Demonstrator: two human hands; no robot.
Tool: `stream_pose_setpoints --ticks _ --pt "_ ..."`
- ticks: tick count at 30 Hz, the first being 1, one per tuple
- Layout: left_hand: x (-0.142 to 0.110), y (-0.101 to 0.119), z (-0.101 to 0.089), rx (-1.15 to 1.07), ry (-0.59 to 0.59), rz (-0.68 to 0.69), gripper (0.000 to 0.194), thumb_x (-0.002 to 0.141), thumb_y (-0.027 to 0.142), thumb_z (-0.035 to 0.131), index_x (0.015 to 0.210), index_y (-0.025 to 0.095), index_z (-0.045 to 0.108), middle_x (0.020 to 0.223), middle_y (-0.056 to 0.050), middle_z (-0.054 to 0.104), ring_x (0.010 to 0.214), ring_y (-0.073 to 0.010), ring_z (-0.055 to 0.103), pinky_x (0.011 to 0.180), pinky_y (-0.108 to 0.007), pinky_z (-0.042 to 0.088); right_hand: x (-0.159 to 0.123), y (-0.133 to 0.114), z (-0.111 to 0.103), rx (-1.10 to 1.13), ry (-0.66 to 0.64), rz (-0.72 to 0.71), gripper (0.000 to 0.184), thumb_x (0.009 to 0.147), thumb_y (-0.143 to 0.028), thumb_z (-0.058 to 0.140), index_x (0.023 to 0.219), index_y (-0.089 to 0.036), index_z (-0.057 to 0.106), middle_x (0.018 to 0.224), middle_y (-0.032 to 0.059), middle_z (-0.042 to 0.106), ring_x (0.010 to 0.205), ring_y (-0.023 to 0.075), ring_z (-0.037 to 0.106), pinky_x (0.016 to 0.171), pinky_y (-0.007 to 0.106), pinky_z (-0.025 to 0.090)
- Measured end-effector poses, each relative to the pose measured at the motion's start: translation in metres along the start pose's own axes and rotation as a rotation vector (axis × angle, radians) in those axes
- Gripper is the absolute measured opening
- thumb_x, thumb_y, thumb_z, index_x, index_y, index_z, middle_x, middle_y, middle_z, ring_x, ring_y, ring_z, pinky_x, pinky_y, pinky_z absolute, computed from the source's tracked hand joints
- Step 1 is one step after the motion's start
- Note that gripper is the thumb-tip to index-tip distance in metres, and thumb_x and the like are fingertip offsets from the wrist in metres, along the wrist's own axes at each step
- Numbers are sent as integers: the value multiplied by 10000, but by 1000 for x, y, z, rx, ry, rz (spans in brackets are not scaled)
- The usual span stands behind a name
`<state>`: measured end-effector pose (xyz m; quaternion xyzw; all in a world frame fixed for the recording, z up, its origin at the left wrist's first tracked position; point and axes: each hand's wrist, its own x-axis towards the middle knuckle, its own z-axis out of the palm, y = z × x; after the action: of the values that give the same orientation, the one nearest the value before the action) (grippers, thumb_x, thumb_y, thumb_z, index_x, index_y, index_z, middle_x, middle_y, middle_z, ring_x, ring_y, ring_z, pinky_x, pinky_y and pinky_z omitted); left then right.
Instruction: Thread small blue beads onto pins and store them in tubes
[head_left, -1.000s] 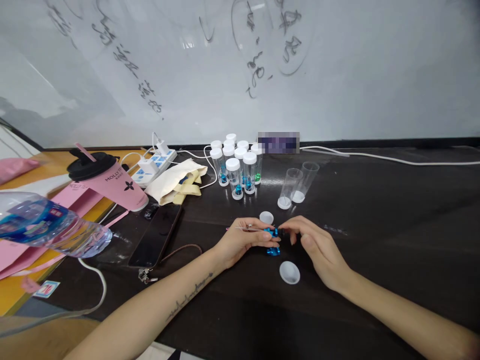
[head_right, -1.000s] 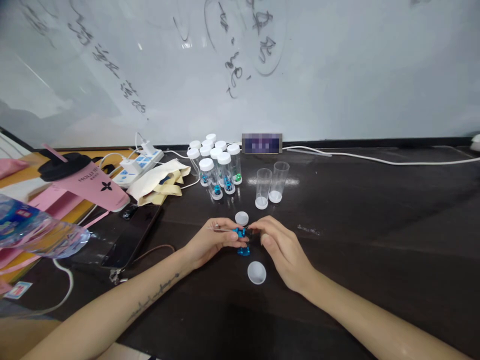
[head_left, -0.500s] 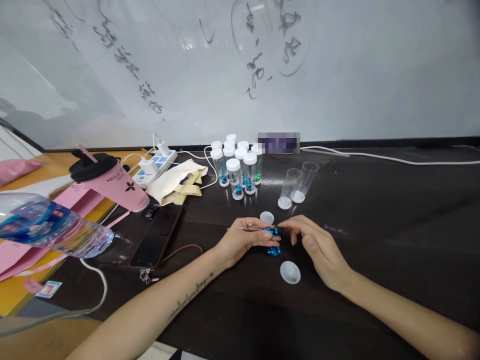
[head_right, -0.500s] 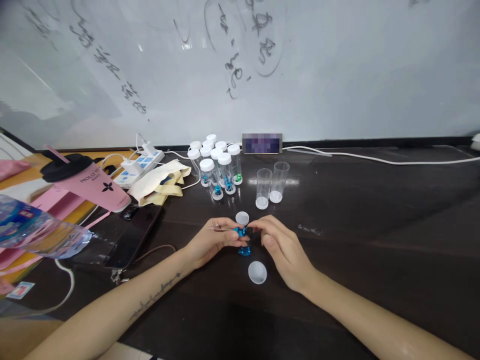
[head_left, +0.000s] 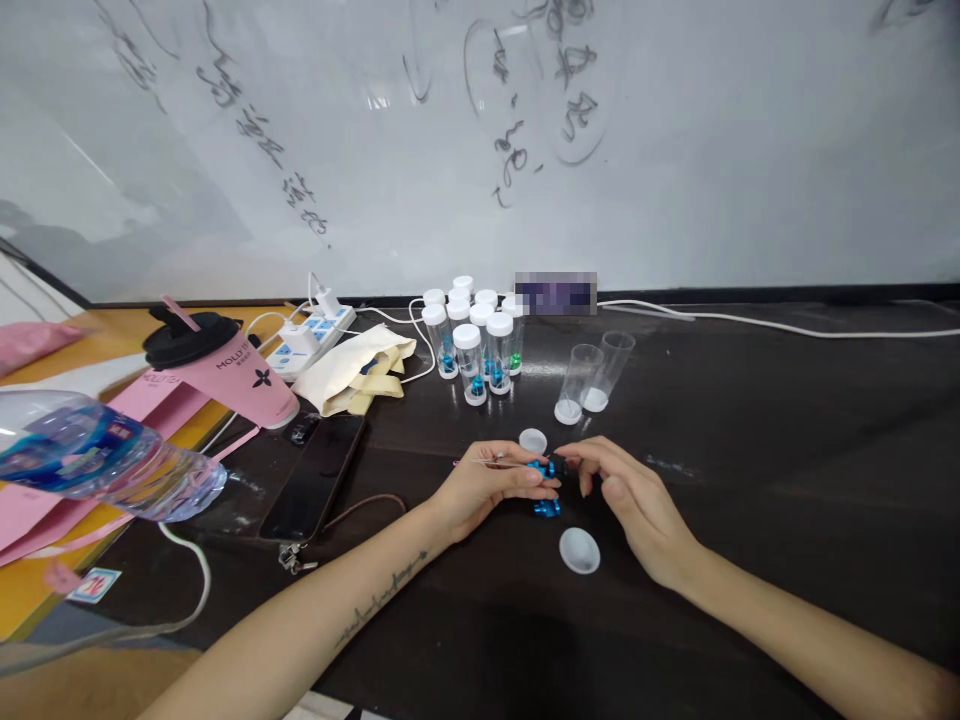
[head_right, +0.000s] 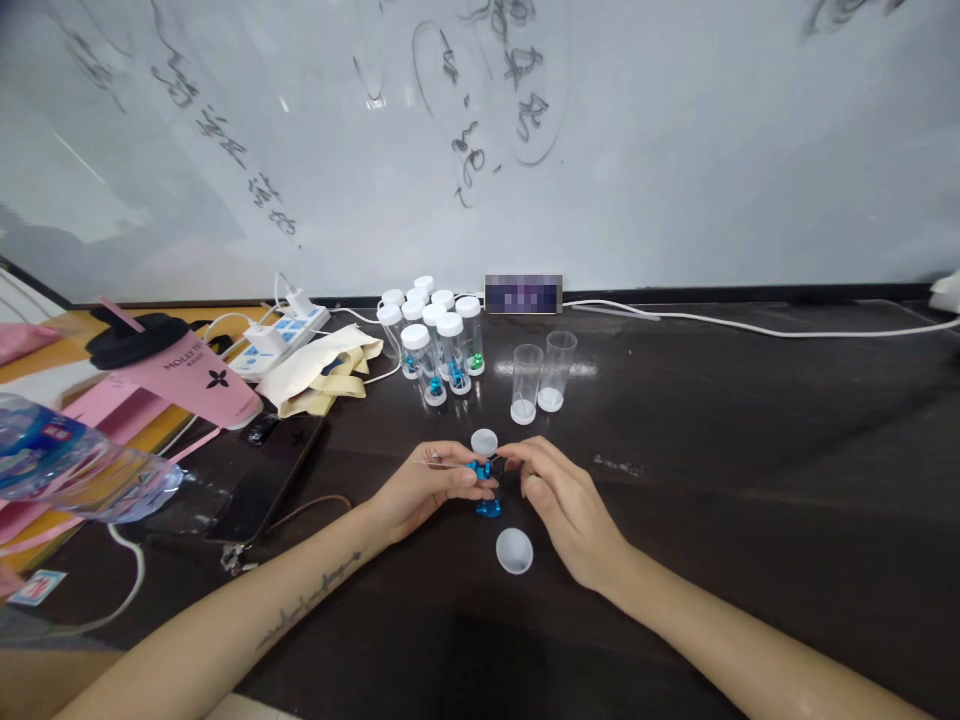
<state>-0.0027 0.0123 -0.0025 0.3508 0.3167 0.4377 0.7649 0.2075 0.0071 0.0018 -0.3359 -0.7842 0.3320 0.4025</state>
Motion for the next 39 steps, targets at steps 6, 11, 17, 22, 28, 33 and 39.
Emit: stream_pose_setpoints --ticks 6,11,17,22,28,33,39 --pt "0 -1 -1 2 -4 7 214 665 150 794 850 85 708 796 -91 745 792 -206 717 794 -325 564 -1 -1 -1 5 -17 -2 458 987 -503 270 1189 -238 584 898 56 537 808 205 538 741 356 418" --pt "0 -1 0 5 3 4 242 659 161 800 867 80 706 811 -103 746 779 -209 718 792 -330 563 -1 -1 0 1 -18 -13 473 982 -519 269 1230 -242 562 888 52 531 830 210 541 768 364 418" --pt "0 0 0 15 14 0 274 640 188 816 865 78 705 800 -108 745 777 -220 719 803 -346 559 -1 0 0 -14 0 -14 475 983 -514 270 1237 -228 552 875 53 534 836 215 545 769 365 425" --pt "-1 0 1 19 17 10 289 623 216 828 849 82 707 797 -105 743 798 -232 717 821 -367 554 0 -1 0 -18 -24 -8 479 979 -523 267 1192 -231 582 873 56 545 810 216 550 747 364 435" --pt "-1 0 1 17 20 -2 282 628 207 825 854 85 707 813 -105 747 781 -218 717 826 -358 550 0 -1 0 -11 -1 -18 473 980 -518 274 1215 -224 561 864 52 537 819 215 549 760 363 428" --pt "0 0 1 6 12 1 263 639 186 815 855 79 708 795 -103 747 776 -211 717 812 -345 554 -1 -1 0 -7 -13 -2 467 986 -507 263 1167 -219 584 886 61 549 821 215 548 756 367 427" --pt "0 -1 0 12 5 -9 292 627 200 826 868 85 709 805 -101 746 789 -223 718 829 -360 549 -1 1 0 -18 -3 -2 457 989 -491 271 1222 -232 565 941 75 558 849 221 552 772 377 441"
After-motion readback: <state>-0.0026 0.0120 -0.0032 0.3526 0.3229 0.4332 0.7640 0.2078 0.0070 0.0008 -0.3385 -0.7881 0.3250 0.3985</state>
